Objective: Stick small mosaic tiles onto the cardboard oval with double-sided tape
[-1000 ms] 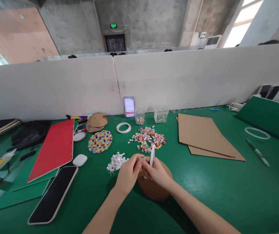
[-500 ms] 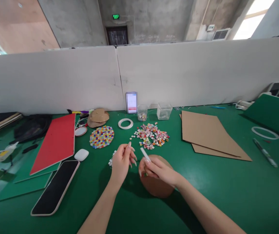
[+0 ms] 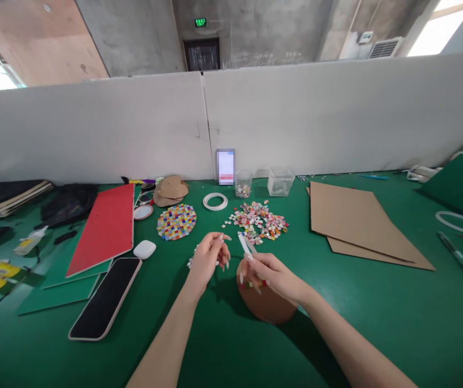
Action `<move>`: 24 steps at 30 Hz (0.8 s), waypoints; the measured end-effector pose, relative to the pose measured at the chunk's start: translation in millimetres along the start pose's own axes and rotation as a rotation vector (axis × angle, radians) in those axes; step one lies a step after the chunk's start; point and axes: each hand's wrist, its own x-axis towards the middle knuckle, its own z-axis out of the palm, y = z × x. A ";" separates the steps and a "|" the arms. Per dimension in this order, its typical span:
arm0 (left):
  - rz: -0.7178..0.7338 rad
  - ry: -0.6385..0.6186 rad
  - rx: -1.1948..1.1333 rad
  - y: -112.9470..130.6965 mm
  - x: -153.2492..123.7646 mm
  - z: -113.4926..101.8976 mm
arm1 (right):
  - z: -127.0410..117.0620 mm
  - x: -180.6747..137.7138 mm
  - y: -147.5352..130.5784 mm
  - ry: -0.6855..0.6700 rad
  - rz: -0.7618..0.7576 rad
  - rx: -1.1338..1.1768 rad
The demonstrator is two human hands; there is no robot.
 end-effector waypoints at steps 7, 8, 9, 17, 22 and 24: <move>-0.016 0.057 -0.010 -0.3 1.3 -2.2 | -4.5 -0.2 -1.2 0.040 -0.107 -0.187; -0.016 0.062 -0.011 -0.3 1.3 -2.5 | -4.6 -0.1 -1.2 0.043 -0.118 -0.194; -0.018 0.062 -0.012 -0.1 1.2 -2.7 | -4.7 0.0 -1.2 0.035 -0.126 -0.199; -0.092 -0.021 -0.014 1.8 -1.8 0.1 | -5.9 0.4 -1.2 -0.026 -0.228 -0.293; -0.113 -0.046 0.016 1.7 -2.5 0.2 | -5.6 -0.4 -2.8 -0.027 -0.242 -0.326; -0.110 -0.067 0.023 2.0 -2.5 -0.3 | -5.3 -0.8 -3.9 -0.011 -0.240 -0.359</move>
